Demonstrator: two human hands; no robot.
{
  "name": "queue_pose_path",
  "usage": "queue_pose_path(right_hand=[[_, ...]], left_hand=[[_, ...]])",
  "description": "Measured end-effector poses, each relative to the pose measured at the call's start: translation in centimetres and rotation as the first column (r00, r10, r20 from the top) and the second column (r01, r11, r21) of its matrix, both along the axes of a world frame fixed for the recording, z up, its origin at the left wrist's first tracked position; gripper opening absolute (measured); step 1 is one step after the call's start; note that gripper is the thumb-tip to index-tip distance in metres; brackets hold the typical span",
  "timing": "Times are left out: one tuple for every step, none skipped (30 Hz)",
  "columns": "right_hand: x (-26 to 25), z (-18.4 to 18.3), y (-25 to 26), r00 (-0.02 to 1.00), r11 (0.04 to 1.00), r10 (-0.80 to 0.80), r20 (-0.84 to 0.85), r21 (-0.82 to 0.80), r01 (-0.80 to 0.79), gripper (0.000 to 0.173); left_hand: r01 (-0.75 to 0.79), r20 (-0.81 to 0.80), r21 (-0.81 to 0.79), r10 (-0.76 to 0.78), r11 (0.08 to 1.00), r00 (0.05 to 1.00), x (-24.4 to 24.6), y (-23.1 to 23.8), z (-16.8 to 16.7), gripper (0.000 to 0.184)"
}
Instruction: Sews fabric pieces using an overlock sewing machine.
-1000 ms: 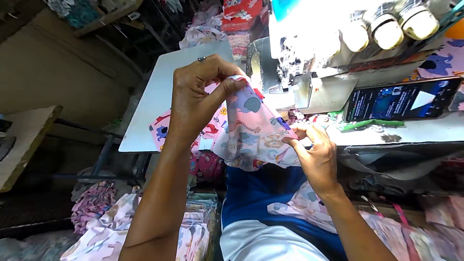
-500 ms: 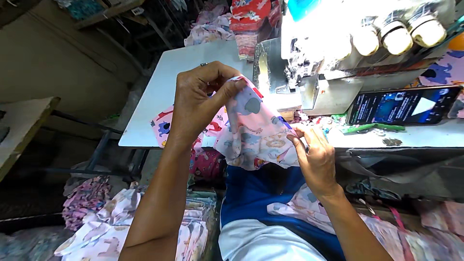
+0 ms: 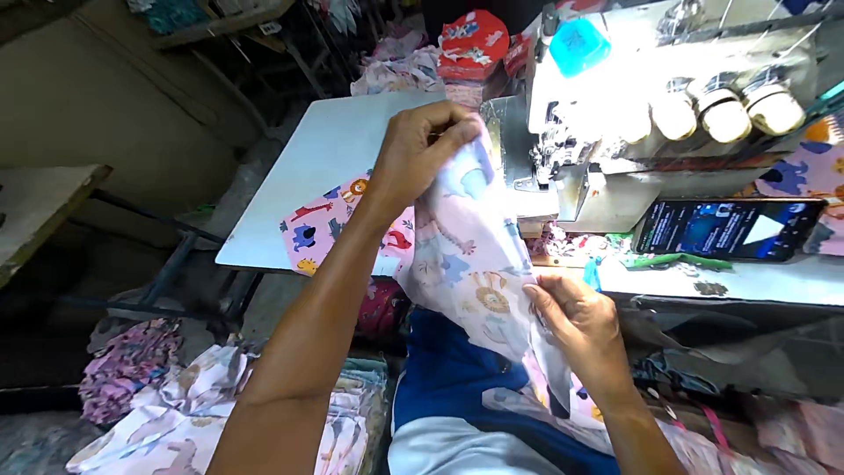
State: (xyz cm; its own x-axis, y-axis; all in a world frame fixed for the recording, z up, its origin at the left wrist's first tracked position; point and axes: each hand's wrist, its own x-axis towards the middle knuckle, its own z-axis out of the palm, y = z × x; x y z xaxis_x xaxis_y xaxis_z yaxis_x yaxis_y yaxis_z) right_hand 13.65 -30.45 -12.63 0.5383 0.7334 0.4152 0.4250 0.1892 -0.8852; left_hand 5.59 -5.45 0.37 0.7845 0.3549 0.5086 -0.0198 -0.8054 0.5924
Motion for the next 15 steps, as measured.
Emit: queue_pose_path(right_hand=[[-0.2, 0.1, -0.2, 0.999, 1.000, 0.003, -0.037, -0.007, -0.003, 0.017], [-0.3, 0.0, -0.3, 0.998, 1.000, -0.003, -0.069, -0.015, 0.002, 0.016], [-0.3, -0.3, -0.4, 0.996, 1.000, -0.013, -0.092, -0.023, 0.011, 0.016], [-0.2, -0.8, -0.4, 0.994, 0.999, -0.029, -0.105, -0.030, 0.026, 0.016], [-0.1, -1.4, -0.4, 0.993, 0.998, -0.043, -0.108, -0.040, 0.039, 0.015], [0.1, -1.8, -0.5, 0.993, 0.998, -0.053, -0.110, -0.051, 0.047, 0.014], [0.1, -2.1, -0.6, 0.991, 0.997, -0.058, -0.122, -0.064, 0.050, 0.014], [0.1, -2.3, -0.8, 0.988, 0.996, -0.061, -0.139, -0.079, 0.050, 0.013], [-0.1, -2.3, -1.0, 0.986, 0.994, -0.066, -0.152, -0.093, 0.052, 0.013], [-0.3, -2.4, -1.2, 0.983, 0.993, -0.076, -0.166, -0.098, 0.060, 0.013], [-0.5, -2.4, -1.3, 0.981, 0.993, -0.084, -0.176, -0.100, 0.067, 0.013], [-0.5, -2.4, -1.5, 0.980, 0.993, -0.082, -0.183, -0.100, 0.065, 0.013], [-0.5, -2.4, -1.8, 0.978, 0.994, -0.062, -0.200, -0.100, 0.042, 0.012], [-0.5, -2.4, -2.0, 0.975, 0.994, -0.039, -0.218, -0.106, 0.016, 0.010], [-0.5, -2.3, -2.3, 0.972, 0.992, -0.024, -0.234, -0.125, -0.006, 0.009]], left_hand=[[0.001, -0.029, 0.059, 0.001, 0.998, 1.000, 1.0, 0.2, 0.1, 0.020], [-0.008, -0.065, 0.126, 0.016, 0.992, 0.998, 2.0, 0.3, -0.1, 0.020], [-0.020, -0.108, 0.188, 0.041, 0.982, 0.993, 3.1, 0.5, -0.7, 0.019], [-0.027, -0.148, 0.231, 0.062, 0.972, 0.987, 4.1, 0.6, -1.6, 0.017], [-0.039, -0.170, 0.267, 0.087, 0.963, 0.982, 4.9, 0.7, -2.7, 0.014], [-0.069, -0.160, 0.289, 0.120, 0.955, 0.980, 5.6, 0.3, -3.7, 0.013], [-0.117, -0.129, 0.305, 0.162, 0.945, 0.978, 6.0, -0.4, -4.4, 0.012], [-0.166, -0.099, 0.316, 0.207, 0.934, 0.973, 6.2, -1.1, -4.9, 0.014], [-0.207, -0.082, 0.334, 0.247, 0.920, 0.965, 6.3, -1.8, -5.2, 0.016], [-0.237, -0.075, 0.354, 0.280, 0.905, 0.957, 6.1, -2.6, -5.3, 0.015], [-0.256, -0.081, 0.376, 0.307, 0.891, 0.948, 5.7, -3.4, -5.3, 0.010], [-0.260, -0.091, 0.405, 0.321, 0.877, 0.943, 5.0, -4.3, -5.3, 0.008], [-0.242, -0.115, 0.421, 0.316, 0.874, 0.942, 4.0, -5.3, -5.2, 0.009], [-0.242, -0.119, 0.433, 0.321, 0.868, 0.939, 3.3, -5.9, -5.5, 0.015], [-0.255, -0.116, 0.432, 0.334, 0.865, 0.935, 2.9, -6.3, -6.0, 0.021]])
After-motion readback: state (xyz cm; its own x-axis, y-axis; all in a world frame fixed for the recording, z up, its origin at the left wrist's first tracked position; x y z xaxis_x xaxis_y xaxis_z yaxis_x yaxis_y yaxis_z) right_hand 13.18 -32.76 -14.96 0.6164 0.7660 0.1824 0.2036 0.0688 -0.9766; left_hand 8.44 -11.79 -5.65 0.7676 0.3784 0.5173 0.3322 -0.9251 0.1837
